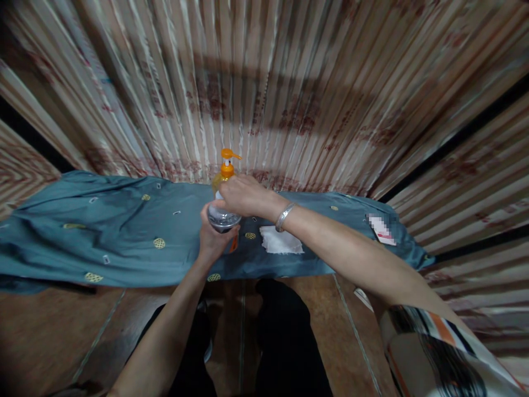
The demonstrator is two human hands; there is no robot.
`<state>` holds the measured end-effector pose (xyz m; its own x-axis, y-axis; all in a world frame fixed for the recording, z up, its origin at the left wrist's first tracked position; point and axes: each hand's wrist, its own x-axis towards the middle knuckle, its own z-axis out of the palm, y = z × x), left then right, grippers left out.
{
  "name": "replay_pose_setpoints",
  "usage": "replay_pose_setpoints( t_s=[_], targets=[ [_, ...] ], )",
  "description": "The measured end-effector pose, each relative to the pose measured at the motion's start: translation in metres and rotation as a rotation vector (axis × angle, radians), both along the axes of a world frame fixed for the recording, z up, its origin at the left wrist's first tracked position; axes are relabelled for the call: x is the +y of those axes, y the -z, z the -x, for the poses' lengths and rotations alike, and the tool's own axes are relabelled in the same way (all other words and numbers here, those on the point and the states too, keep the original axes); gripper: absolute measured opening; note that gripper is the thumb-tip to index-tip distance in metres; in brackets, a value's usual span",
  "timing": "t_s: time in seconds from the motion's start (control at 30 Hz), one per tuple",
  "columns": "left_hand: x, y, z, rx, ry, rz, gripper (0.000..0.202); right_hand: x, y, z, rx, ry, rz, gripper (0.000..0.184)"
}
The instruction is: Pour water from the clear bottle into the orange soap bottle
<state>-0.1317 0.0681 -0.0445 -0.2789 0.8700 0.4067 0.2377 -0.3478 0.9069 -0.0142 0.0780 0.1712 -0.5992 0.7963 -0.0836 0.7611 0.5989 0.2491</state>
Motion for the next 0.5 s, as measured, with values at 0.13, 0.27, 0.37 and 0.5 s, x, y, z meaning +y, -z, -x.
replay_pose_setpoints(
  t_s=[0.13, 0.27, 0.37, 0.5],
  targets=[
    [0.0003, 0.0000, -0.0001, 0.001, 0.000, 0.003, 0.100, -0.0017, -0.0030, -0.0026, 0.024, -0.008, 0.036, 0.052],
    [0.0021, -0.0005, 0.0002, 0.005, -0.013, 0.010, 0.101, -0.0037, -0.0042, -0.0011, 0.049, 0.041, -0.029, 0.054],
    [0.0022, -0.0016, 0.0006, 0.001, -0.017, 0.016, 0.101, -0.0033, -0.0070, -0.0007, 0.073, 0.025, -0.011, 0.045],
    [0.0020, -0.0021, 0.0008, -0.013, -0.021, 0.024, 0.099, -0.0029, -0.0099, -0.0018, 0.088, -0.007, 0.044, 0.042]
  ],
)
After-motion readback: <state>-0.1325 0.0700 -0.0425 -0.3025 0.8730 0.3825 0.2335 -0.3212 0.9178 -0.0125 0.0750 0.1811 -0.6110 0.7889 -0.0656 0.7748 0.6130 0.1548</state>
